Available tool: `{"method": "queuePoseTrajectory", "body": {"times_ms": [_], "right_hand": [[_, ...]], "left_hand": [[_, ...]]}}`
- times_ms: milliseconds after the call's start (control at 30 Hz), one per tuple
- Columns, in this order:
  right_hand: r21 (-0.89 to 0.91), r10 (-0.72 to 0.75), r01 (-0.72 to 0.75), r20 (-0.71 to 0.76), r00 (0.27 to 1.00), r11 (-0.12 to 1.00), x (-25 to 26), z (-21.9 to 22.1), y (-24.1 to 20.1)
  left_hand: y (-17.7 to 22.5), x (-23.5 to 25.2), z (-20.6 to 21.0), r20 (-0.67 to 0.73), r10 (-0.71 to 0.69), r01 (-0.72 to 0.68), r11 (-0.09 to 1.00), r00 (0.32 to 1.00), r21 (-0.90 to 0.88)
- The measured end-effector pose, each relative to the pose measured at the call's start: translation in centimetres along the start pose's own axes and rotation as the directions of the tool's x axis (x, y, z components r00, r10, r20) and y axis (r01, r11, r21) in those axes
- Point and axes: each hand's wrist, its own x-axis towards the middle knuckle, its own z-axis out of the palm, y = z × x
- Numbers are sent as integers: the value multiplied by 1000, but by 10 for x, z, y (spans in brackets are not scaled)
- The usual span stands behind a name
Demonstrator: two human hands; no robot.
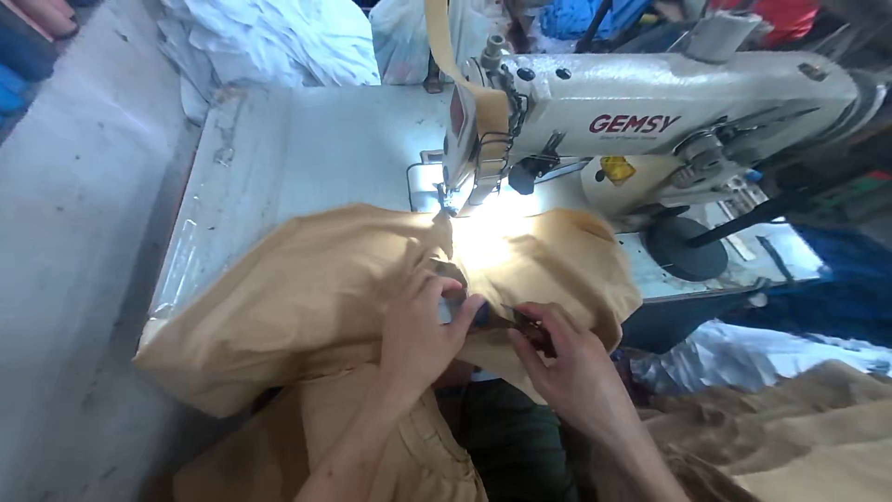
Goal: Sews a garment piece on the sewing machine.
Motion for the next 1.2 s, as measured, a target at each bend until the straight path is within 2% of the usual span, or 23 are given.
{"method": "queuePoseTrajectory", "body": {"times_ms": [167, 400, 500, 700, 800, 867, 933, 1000, 1100, 1167, 1200], "right_hand": [[-131, -134, 125, -58, 989, 983, 23, 10, -15], [-126, -161, 152, -62, 985, 980, 36, 24, -25], [-97, -171, 166, -41, 985, 981, 38, 25, -26], [-76, -219, 215, -45, 975, 974, 39, 26, -22], [-69, -162, 154, -129, 978, 986, 32, 19, -17], [-22, -95, 93, -143, 985, 995, 23, 7, -11], [72, -8, 12, -58, 998, 997, 7, -10, -7], [174, 32, -45, 80, 996, 984, -10, -18, 0], [173, 21, -71, 275, 961, 982, -33, -11, 18], [145, 61, -132, 416, 907, 981, -45, 2, 28], [142, 78, -164, 474, 877, 976, -51, 11, 33]], "left_hand": [[5, 5, 11, 1, -17, 17, 998, 1000, 65], [6, -2, 9, -94, 66, -49, 983, 993, 179], [7, -4, 10, -90, 97, -78, 979, 991, 191], [3, -7, 0, -44, 99, -92, 986, 994, 142], [0, -16, -12, -84, 74, -66, 994, 994, 92], [-1, -30, -19, -73, 75, -77, 997, 995, -22], [-6, -52, -21, 74, 86, -71, 981, 994, -181], [-19, -72, -18, 262, 74, -11, 973, 962, -231], [-44, -94, -8, 417, -92, 133, 989, 904, -71], [-58, -102, 1, 484, -209, 221, 975, 850, 33], [-65, -104, 7, 497, -224, 223, 973, 839, 61]]}}
